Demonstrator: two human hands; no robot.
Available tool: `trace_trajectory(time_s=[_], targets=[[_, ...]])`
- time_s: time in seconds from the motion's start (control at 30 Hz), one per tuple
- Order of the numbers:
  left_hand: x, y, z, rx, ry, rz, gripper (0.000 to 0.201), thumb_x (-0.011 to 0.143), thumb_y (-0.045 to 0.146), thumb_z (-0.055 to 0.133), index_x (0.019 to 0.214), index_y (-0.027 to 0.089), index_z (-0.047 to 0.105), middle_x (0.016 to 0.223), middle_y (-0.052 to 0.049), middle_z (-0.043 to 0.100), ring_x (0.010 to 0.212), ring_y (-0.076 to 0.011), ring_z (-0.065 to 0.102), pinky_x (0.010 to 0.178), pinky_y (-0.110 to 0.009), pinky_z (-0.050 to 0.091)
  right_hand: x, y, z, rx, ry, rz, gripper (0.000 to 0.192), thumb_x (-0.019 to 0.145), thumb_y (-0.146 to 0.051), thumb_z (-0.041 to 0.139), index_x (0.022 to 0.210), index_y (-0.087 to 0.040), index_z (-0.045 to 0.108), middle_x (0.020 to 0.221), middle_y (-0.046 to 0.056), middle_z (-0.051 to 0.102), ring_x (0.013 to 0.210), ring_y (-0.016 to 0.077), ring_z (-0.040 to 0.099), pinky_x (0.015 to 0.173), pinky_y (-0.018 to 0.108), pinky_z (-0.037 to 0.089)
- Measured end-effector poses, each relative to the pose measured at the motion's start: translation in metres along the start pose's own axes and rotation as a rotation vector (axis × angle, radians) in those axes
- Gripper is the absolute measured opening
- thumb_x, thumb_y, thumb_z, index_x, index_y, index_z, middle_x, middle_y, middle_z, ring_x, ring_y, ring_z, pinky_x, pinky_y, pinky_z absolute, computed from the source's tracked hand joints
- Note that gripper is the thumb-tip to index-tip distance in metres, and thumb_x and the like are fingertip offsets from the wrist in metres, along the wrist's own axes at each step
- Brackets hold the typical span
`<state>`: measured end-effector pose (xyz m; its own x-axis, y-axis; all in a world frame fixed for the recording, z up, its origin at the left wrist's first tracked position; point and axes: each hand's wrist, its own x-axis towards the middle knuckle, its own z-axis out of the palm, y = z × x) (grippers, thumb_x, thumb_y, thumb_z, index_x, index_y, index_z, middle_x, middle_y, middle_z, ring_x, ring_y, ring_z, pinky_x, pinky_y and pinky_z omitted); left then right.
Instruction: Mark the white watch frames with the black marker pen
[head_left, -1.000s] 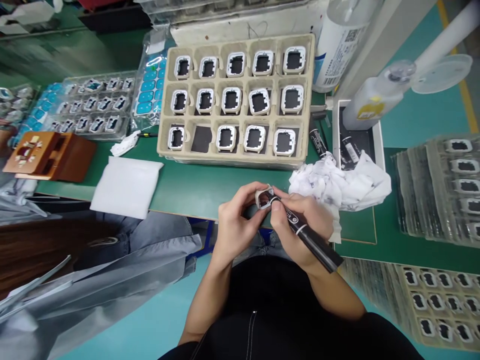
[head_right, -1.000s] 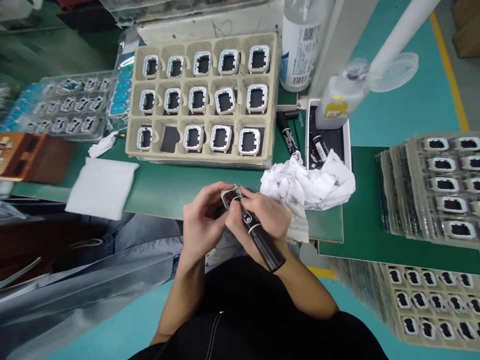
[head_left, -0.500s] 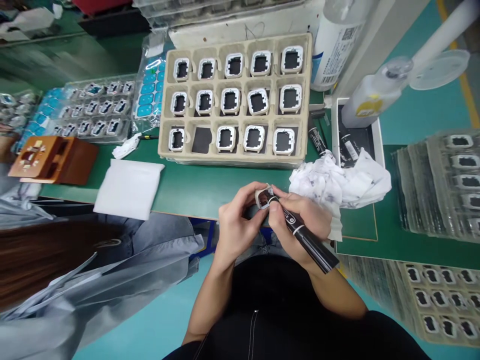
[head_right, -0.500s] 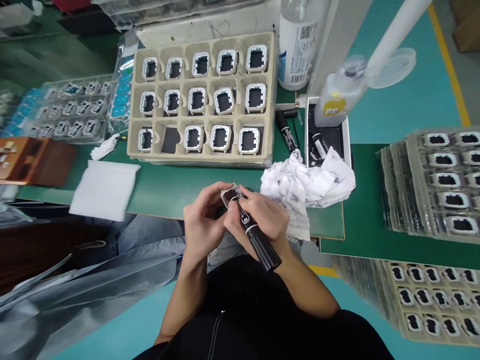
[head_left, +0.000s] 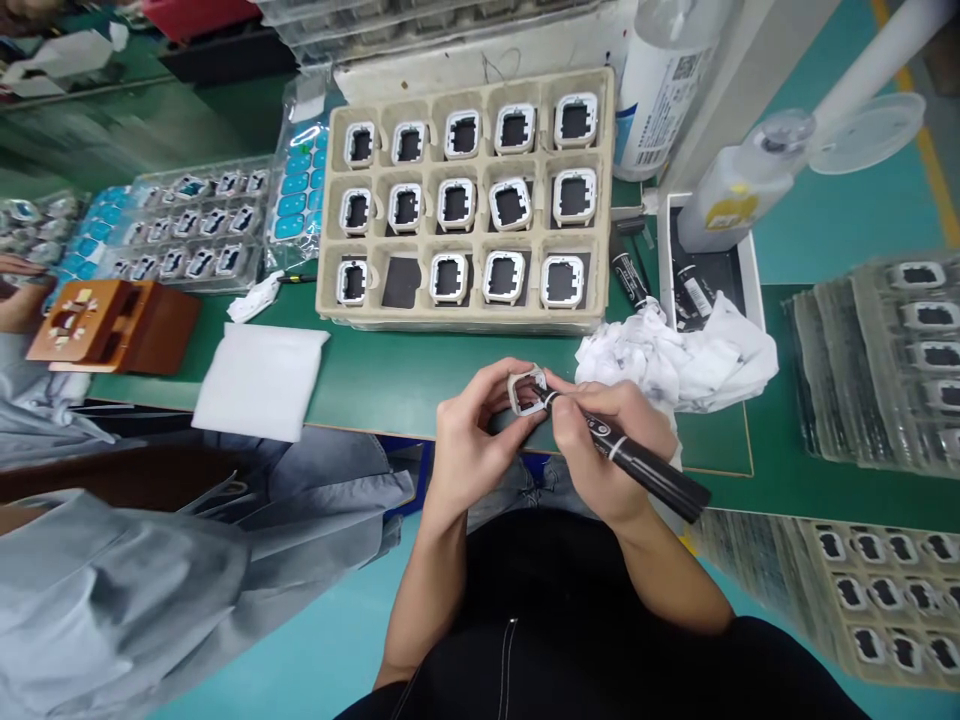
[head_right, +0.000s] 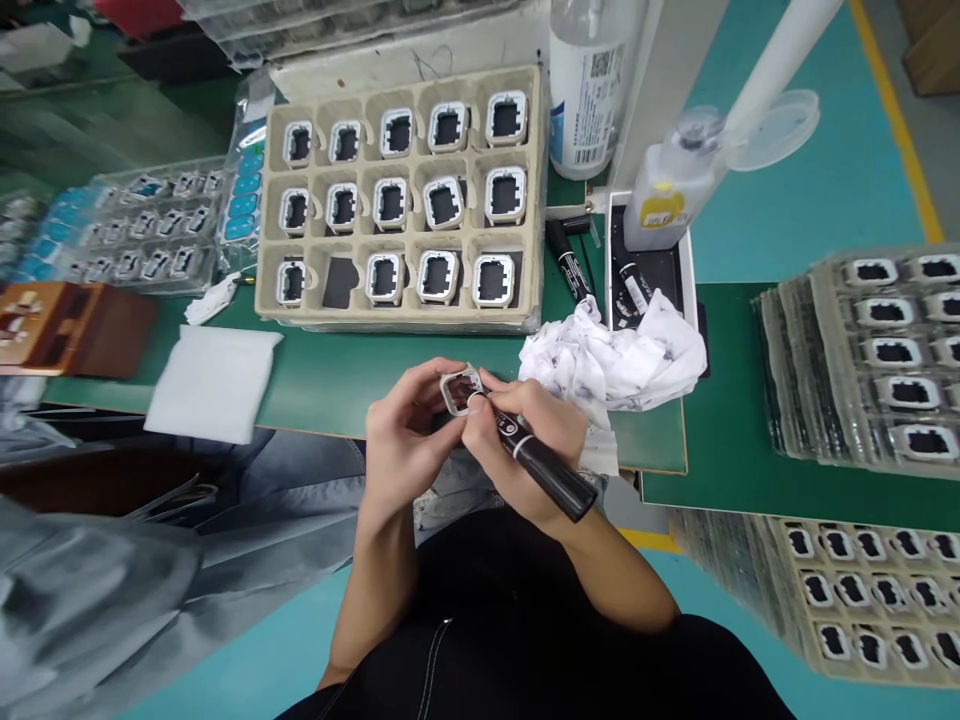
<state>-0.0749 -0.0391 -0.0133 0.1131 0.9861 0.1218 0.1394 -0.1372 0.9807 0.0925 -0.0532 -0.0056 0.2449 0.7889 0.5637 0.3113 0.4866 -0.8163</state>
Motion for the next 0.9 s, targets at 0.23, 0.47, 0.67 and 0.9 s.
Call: trace_trajectory(time_s=[0.23, 0.47, 0.67, 0.9], targets=[[0.007, 0.003, -0.002, -0.193, -0.053, -0.052, 0.058, 0.089, 0.031, 0.107, 0.136, 0.021, 0.076, 0.121, -0.008, 0.091, 0.106, -0.0212, 0.091, 0.105, -0.032, 0.075, -0.008, 0.007, 0.001, 0.141, 0.054, 0.023, 0.011, 0.110, -0.022, 0.082, 0.108, -0.029, 0.073, 0.105, 0.001, 0.089, 0.103, 0.0298, 0.093, 0.085, 0.040, 0.081], [0.007, 0.002, -0.004, -0.214, -0.056, -0.023, 0.051, 0.091, 0.028, 0.105, 0.134, 0.022, 0.076, 0.118, -0.006, 0.090, 0.104, -0.0184, 0.090, 0.103, -0.028, 0.074, -0.012, 0.009, 0.002, 0.160, 0.037, 0.002, 0.015, 0.107, -0.020, 0.087, 0.115, -0.027, 0.076, 0.120, 0.005, 0.091, 0.110, 0.0301, 0.092, 0.089, 0.038, 0.080], [0.009, -0.001, -0.005, -0.239, -0.063, -0.009, 0.047, 0.094, 0.027, 0.104, 0.133, 0.024, 0.077, 0.121, -0.005, 0.088, 0.108, -0.0181, 0.089, 0.105, -0.028, 0.074, -0.014, 0.009, 0.002, 0.152, 0.032, 0.020, 0.015, 0.108, -0.022, 0.087, 0.116, -0.027, 0.075, 0.121, 0.006, 0.091, 0.110, 0.0314, 0.092, 0.087, 0.041, 0.080], [0.015, 0.003, -0.014, -0.124, 0.054, 0.213, 0.053, 0.089, 0.044, 0.108, 0.133, 0.026, 0.085, 0.127, -0.007, 0.080, 0.106, -0.0192, 0.083, 0.091, -0.028, 0.072, -0.015, 0.015, 0.000, 0.177, 0.267, 0.010, 0.015, 0.110, -0.029, 0.084, 0.118, -0.026, 0.072, 0.100, 0.004, 0.086, 0.096, 0.0356, 0.092, 0.084, 0.053, 0.080]])
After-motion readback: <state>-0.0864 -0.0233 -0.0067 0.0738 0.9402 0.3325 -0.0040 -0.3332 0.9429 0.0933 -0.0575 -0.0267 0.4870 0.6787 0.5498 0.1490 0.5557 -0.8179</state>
